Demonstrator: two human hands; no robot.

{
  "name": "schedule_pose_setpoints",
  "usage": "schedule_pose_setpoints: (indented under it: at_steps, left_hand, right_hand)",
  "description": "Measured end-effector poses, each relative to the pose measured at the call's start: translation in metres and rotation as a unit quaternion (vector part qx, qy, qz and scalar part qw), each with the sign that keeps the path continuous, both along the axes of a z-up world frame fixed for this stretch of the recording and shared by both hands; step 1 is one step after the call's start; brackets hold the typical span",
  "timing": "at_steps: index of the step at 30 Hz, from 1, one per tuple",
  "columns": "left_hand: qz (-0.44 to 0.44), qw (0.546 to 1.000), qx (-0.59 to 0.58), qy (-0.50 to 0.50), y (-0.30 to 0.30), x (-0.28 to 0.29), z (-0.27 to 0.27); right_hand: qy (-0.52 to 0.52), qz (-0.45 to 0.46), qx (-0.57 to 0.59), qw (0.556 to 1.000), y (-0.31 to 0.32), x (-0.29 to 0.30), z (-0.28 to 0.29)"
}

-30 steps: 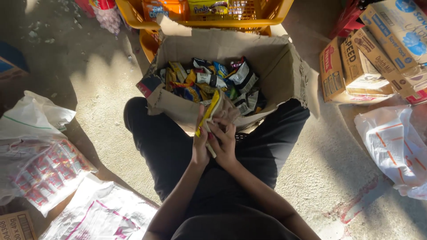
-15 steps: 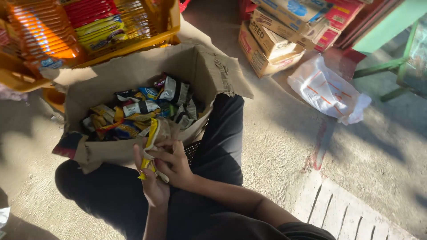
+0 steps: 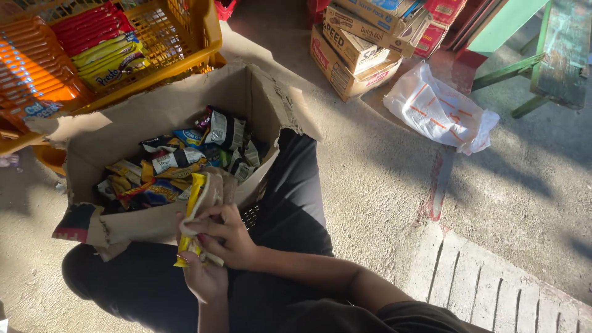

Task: Wiping snack packets with a cloth and organizing them into a crate.

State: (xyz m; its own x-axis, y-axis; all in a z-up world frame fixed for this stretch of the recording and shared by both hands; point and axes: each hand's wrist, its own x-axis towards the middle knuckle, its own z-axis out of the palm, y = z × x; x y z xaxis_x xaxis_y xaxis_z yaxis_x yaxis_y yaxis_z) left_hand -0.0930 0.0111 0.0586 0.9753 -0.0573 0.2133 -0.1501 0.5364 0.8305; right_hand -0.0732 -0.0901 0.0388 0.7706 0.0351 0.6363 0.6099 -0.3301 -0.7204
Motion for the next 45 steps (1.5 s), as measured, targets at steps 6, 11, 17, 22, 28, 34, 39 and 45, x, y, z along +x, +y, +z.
schedule_pose_setpoints:
  at_steps: [6,11,17,22,28,34,39,45]
  left_hand:
    - [-0.022,1.000,0.009,-0.001,0.001,0.002,-0.003]
    - [-0.018,0.998,-0.066,0.001,0.006,0.010,-0.003]
    - [-0.070,0.990,-0.106,-0.062,-0.021,0.007,-0.003]
    - [0.031,0.997,0.016,-0.069,-0.018,0.009,0.019]
    - [0.017,0.996,0.007,-0.084,-0.023,0.006,0.007]
    - [0.031,0.992,0.067,-0.103,-0.027,0.000,0.011]
    - [0.023,0.995,-0.015,-0.091,-0.023,0.001,0.007]
    - [-0.029,0.995,-0.064,-0.076,-0.028,0.003,0.010]
  right_hand:
    - [0.072,-0.091,0.049,0.992,-0.004,0.012,0.008]
    - [-0.028,-0.033,-0.034,0.998,0.003,-0.008,0.013]
    - [-0.067,-0.075,0.061,0.993,-0.018,0.042,0.020]
    - [-0.007,-0.010,0.005,1.000,0.000,-0.008,0.025]
    - [0.009,0.038,-0.061,0.997,-0.010,0.010,0.014]
    - [0.105,0.053,0.053,0.992,-0.016,0.002,0.023]
    - [0.013,0.048,-0.042,0.998,-0.009,-0.013,0.023]
    - [0.076,0.006,0.051,0.996,-0.020,0.016,0.013]
